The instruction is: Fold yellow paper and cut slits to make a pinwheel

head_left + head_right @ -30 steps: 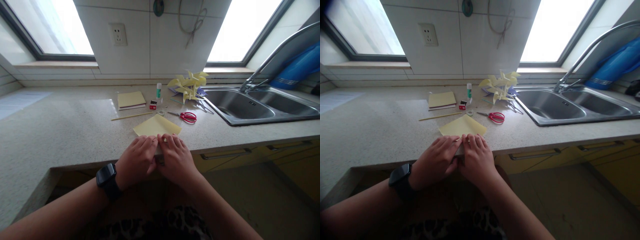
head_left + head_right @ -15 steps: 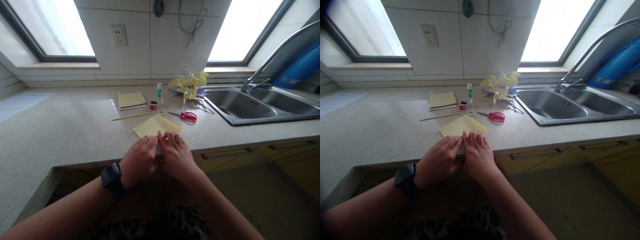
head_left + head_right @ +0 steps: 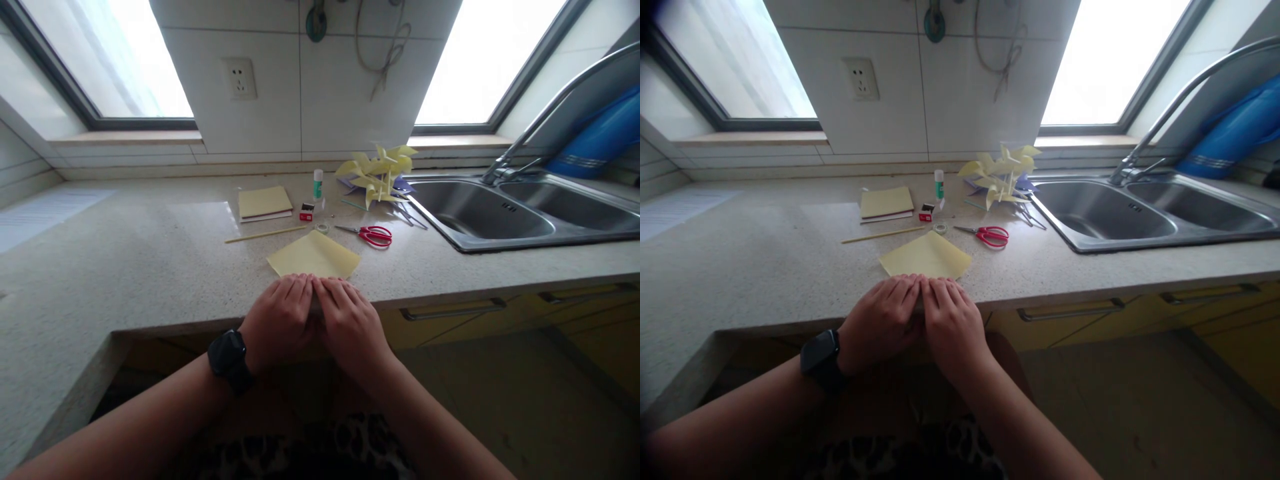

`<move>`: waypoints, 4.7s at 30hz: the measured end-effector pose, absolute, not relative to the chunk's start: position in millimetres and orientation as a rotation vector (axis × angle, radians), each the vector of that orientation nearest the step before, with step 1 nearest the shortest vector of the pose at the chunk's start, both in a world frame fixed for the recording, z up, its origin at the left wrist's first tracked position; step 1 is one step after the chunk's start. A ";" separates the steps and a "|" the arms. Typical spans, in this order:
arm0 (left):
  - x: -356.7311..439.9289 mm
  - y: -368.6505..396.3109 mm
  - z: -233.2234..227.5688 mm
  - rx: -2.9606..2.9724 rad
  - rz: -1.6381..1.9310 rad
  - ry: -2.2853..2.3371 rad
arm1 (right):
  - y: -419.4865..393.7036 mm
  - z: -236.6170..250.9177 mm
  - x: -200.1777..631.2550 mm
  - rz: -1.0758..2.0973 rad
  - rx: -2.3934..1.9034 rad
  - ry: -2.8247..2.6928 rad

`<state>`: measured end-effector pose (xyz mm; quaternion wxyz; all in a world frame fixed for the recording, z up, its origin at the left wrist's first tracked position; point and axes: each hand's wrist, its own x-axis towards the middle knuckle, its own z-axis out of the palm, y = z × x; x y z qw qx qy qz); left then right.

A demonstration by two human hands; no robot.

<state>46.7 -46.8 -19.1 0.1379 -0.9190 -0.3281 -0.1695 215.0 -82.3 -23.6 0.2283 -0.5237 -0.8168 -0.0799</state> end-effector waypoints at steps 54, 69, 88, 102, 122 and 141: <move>61.8 -73.2 -35.0 -2.529 -0.668 -1.231 | -84.3 -21.8 229.8 -0.218 -1.381 -2.249; 63.1 -73.2 -31.4 -2.499 -0.655 -1.234 | -85.6 -28.3 228.9 -0.253 -1.404 -2.232; 61.9 -64.2 -28.9 -2.623 -0.592 -1.199 | -86.1 -24.7 227.9 -0.223 -1.430 -2.236; 57.5 -49.9 -17.5 -2.743 -0.414 -1.149 | -83.2 -21.4 226.1 -0.162 -1.496 -2.281; 55.2 -21.0 -3.4 -2.871 -0.235 -1.084 | -64.2 -4.1 229.2 -0.017 -1.584 -2.408; 60.7 -52.2 -21.4 -2.695 -0.470 -1.178 | -81.9 -6.3 232.6 -0.036 -1.513 -2.385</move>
